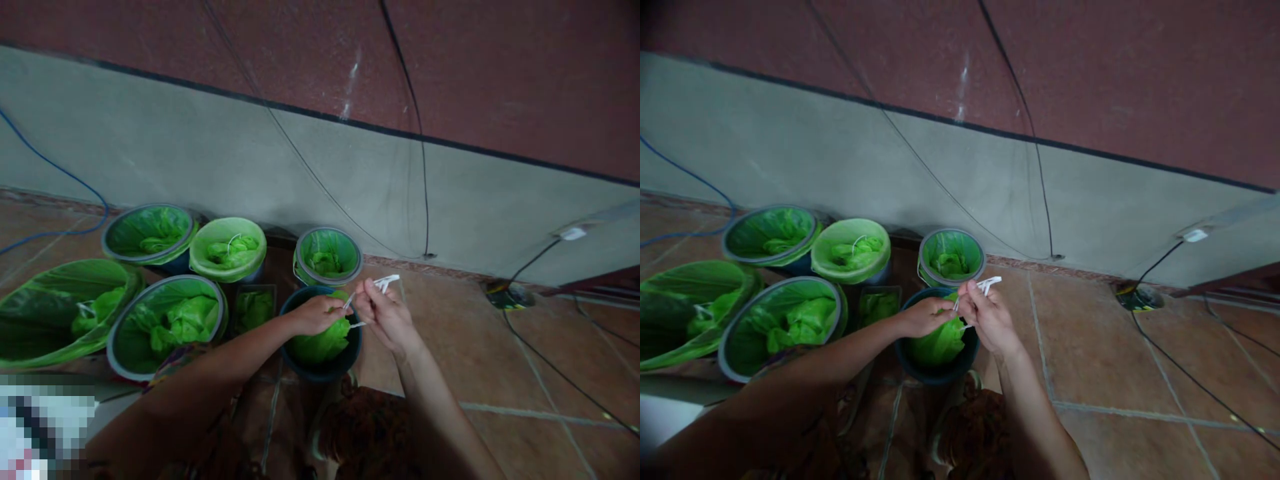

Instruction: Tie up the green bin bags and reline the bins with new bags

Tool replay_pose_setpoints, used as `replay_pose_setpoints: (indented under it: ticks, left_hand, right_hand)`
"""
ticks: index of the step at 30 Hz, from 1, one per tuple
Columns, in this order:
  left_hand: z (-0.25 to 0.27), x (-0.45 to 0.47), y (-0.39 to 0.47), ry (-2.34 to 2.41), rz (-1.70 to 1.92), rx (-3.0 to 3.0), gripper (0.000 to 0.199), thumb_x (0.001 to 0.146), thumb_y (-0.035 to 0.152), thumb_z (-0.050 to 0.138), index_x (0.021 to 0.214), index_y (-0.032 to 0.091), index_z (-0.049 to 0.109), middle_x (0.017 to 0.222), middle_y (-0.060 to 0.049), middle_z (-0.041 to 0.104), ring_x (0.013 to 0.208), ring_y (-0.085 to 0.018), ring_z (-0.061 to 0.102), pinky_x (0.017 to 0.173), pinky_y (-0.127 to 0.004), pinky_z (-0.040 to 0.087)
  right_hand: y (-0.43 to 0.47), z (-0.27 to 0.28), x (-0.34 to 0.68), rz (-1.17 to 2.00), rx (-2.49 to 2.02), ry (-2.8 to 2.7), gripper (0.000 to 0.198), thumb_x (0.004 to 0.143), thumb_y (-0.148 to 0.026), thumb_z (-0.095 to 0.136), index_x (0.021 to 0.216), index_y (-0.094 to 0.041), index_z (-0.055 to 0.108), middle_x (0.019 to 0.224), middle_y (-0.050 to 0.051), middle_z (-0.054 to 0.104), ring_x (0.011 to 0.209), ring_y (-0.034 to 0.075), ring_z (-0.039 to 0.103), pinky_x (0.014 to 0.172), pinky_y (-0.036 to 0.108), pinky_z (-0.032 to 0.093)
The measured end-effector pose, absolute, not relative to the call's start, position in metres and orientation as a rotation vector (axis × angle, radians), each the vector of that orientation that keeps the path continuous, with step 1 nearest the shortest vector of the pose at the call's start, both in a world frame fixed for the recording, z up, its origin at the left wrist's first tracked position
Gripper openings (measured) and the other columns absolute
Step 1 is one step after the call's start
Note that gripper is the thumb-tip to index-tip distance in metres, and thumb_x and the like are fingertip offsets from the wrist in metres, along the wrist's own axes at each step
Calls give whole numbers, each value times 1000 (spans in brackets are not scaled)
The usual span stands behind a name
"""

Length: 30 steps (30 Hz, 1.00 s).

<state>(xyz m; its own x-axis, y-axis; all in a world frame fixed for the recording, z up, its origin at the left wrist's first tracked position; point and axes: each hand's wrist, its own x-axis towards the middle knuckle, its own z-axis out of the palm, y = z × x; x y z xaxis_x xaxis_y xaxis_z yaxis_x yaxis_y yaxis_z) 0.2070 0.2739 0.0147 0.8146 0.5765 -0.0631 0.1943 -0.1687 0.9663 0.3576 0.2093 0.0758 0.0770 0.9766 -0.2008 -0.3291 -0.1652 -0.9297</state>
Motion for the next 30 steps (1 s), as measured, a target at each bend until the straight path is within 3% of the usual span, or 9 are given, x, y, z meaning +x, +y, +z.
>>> replay_pose_setpoints:
  ticks: [5,9,13,17,20,22,24,26,30]
  left_hand:
    - [9,215,277,702,551,1588,31,87,34,48,71,15,66,67,-2,65,67,-13,58,70,-24,45]
    - [5,217,283,933,546,1522,28,83,29,47,70,14,66,50,3,51,47,-10,44,52,-22,36]
    - [13,215,272,646,256,1859,26,80,26,51,70,17,72,54,2,56,49,-10,45,53,-24,33]
    - [24,212,255,423,47,1980,19,78,24,58,81,18,75,58,2,60,52,-11,50,54,-24,34]
    - [23,212,256,520,111,1981,23,82,30,57,75,17,74,54,2,56,50,-11,48,52,-24,33]
    - [18,212,263,634,177,1934,30,86,30,51,72,16,74,56,0,59,52,-12,50,54,-24,34]
    - [14,211,271,734,208,1864,33,87,29,47,73,14,73,60,0,62,55,-12,52,56,-23,36]
    - [12,209,278,825,230,1814,37,88,31,45,71,13,72,58,0,61,54,-11,51,56,-22,36]
    - [11,203,287,953,295,1748,37,84,34,48,65,12,70,52,1,57,49,-9,45,52,-21,32]
  right_hand:
    - [214,72,365,1185,-1188,-612,38,73,-47,73,95,-20,59,54,-9,45,40,3,26,36,18,15]
    - [216,68,359,996,-1202,-533,46,70,-47,75,104,-23,56,55,-10,49,38,3,27,35,17,18]
    - [216,67,343,1115,-1147,-704,41,79,-54,63,103,-21,58,54,-9,48,38,4,26,35,19,17]
    - [221,62,343,1165,-1104,-632,39,79,-54,64,98,-20,60,55,-9,45,39,4,23,36,20,15]
    - [224,51,352,1200,-1122,-559,43,77,-57,64,101,-21,59,65,-5,56,44,5,36,41,18,30]
    - [222,39,357,1229,-1230,-603,46,77,-59,63,103,-22,59,82,0,64,61,8,53,56,20,44]
    - [218,23,359,1227,-1413,-748,45,78,-59,62,103,-21,59,90,2,66,77,12,60,68,23,48]
    - [213,8,360,1237,-1578,-977,41,80,-56,60,101,-21,59,84,2,66,75,14,60,67,24,47]
    - [203,1,359,1197,-1758,-1383,34,89,-49,45,81,-19,61,58,-3,54,51,11,48,51,23,36]
